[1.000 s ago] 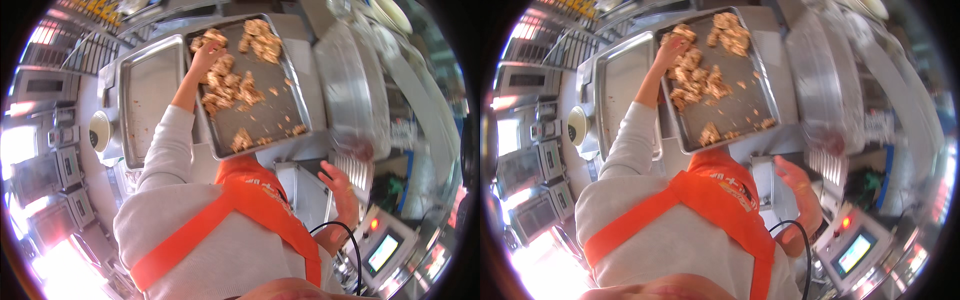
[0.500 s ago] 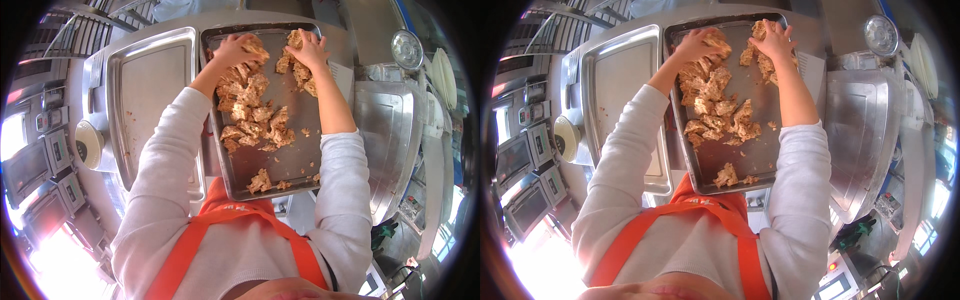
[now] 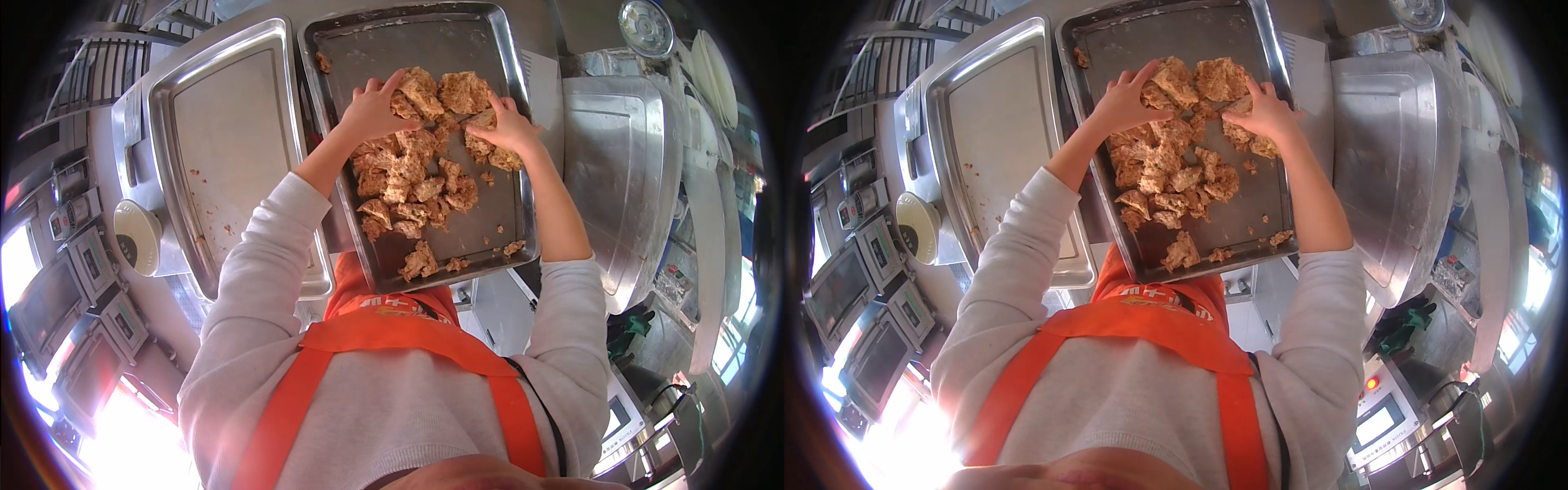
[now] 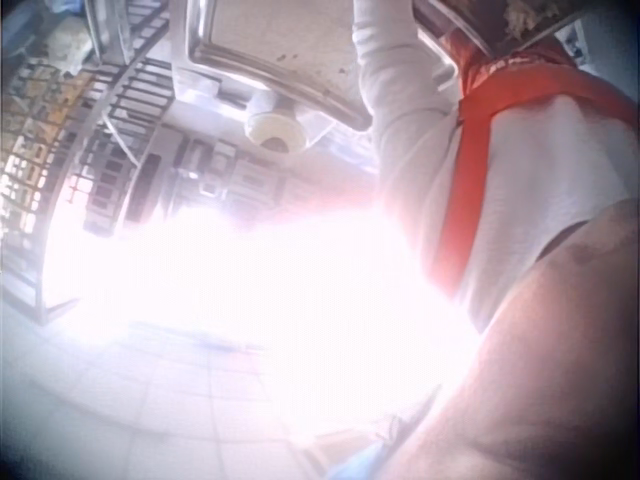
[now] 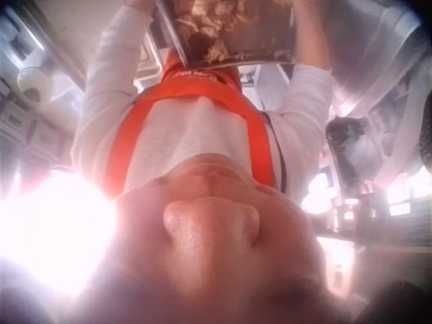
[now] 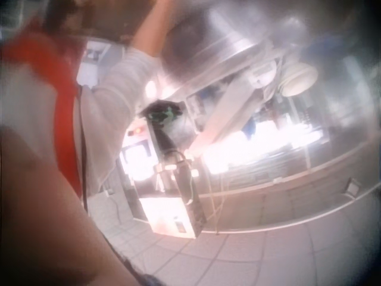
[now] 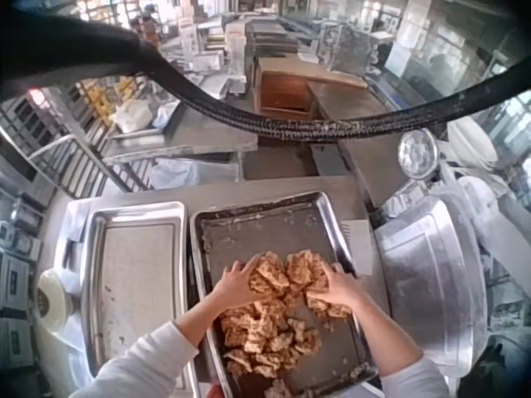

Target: The person loads dough into a food extruder, operates the machine to extrude long strips onto a tray, and cleans the nozzle with a cloth. The person handles dough, trays, and the extruder throughout the process.

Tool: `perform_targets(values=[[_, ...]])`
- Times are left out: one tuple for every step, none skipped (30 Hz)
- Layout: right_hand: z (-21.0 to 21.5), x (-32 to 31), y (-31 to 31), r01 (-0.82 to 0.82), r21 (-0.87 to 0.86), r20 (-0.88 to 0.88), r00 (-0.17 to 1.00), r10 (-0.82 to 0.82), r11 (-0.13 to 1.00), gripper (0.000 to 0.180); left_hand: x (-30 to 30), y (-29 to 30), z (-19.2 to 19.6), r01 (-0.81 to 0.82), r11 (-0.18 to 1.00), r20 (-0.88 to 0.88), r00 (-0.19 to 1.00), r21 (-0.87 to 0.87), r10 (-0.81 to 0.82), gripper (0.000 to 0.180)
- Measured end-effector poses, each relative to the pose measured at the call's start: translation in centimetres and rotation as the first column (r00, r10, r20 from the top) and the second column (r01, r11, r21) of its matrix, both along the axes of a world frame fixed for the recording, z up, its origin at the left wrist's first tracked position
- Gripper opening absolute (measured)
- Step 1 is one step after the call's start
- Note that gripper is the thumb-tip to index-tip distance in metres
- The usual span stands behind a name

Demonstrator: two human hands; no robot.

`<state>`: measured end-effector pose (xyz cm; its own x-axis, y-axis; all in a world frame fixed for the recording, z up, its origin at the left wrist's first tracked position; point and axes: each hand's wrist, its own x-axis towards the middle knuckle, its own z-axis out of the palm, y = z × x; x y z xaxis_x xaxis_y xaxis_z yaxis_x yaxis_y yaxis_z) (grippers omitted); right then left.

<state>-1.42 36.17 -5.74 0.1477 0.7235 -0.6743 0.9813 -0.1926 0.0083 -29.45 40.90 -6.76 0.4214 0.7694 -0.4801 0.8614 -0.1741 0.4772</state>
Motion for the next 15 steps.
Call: perform_targets(values=[[0.2, -0.4, 0.1, 0.005, 0.036, 0.003, 1.000, -0.006, 0.999, 0.111, 0.2, 0.1, -0.2, -0.021, 0.998, 0.056, 0.998, -0.053, 0.024, 0.113], [0.4, -1.1, 0.2, 0.010, 0.071, 0.005, 1.000, -0.010, 0.997, 0.113, 0.4, 0.3, -0.4, -0.040, 0.994, 0.111, 0.992, -0.106, 0.052, 0.114], [0.7, -1.9, 0.4, 0.014, 0.106, 0.007, 1.000, -0.014, 0.994, 0.115, 0.6, 0.4, -0.5, -0.057, 0.985, 0.163, 0.983, -0.160, 0.083, 0.115], [1.1, -2.9, 0.8, -0.038, 0.196, 0.008, 0.999, 0.037, 0.980, 0.123, 0.7, 0.6, -0.5, -0.057, 0.985, 0.162, 0.983, -0.160, 0.083, 0.115], [0.2, -2.7, 1.1, 0.050, 0.252, -0.147, 0.989, -0.013, 0.966, 0.124, 1.3, 0.8, -0.5, -0.043, 0.985, 0.165, 0.984, -0.164, 0.070, 0.116], [-1.3, -2.4, 1.8, 0.144, 0.295, -0.301, 0.952, -0.051, 0.945, 0.125, 1.8, 1.0, -0.6, -0.029, 0.985, 0.169, 0.984, -0.169, 0.058, 0.117], [-2.3, -2.3, 2.0, 0.239, 0.315, -0.451, 0.889, -0.077, 0.918, 0.127, 2.1, 0.9, -1.1, -0.038, 0.982, 0.177, 0.982, -0.188, 0.072, 0.118], [-1.6, -2.6, 2.5, 0.275, 0.271, -0.534, 0.840, -0.094, 0.923, 0.128, 2.3, 1.1, -1.7, -0.056, 0.979, 0.189, 0.977, -0.197, 0.094, 0.119], [-2.0, -2.8, 2.6, 0.302, 0.255, -0.566, 0.817, -0.111, 0.919, 0.127, 2.4, 1.4, -2.3, -0.074, 0.976, 0.201, 0.973, -0.206, 0.116, 0.120], [-2.9, -2.9, 2.4, 0.332, 0.239, -0.593, 0.794, -0.134, 0.913, 0.127, 2.5, 1.5, -3.2, -0.069, 0.969, 0.238, 0.963, -0.236, 0.127, 0.118], [-2.9, -3.3, 2.5, 0.358, 0.222, -0.621, 0.769, -0.151, 0.907, 0.127, 2.5, 1.6, -3.7, -0.068, 0.962, 0.273, 0.951, -0.265, 0.142, 0.116], [-2.8, -3.5, 2.6, 0.431, 0.124, -0.695, 0.681, -0.231, 0.894, 0.126, 2.4, 1.8, -4.3, -0.065, 0.954, 0.307, 0.938, -0.292, 0.158, 0.114], [-2.7, -3.7, 2.3, 0.456, 0.090, -0.756, 0.610, -0.237, 0.886, 0.125, 2.6, 1.8, -3.7, -0.079, 0.912, 0.359, 0.903, -0.402, 0.236, 0.110], [-2.7, -3.9, 1.9, 0.479, 0.053, -0.812, 0.531, -0.242, 0.876, 0.125, 2.7, 1.5, -2.4, -0.081, 0.858, 0.395, 0.863, -0.507, 0.314, 0.106], [-2.7, -4.2, 1.6, 0.500, 0.014, -0.860, 0.447, -0.245, 0.866, 0.125, 2.9, 1.2, -1.2, -0.072, 0.793, 0.418, 0.818, -0.606, 0.394, 0.102]])
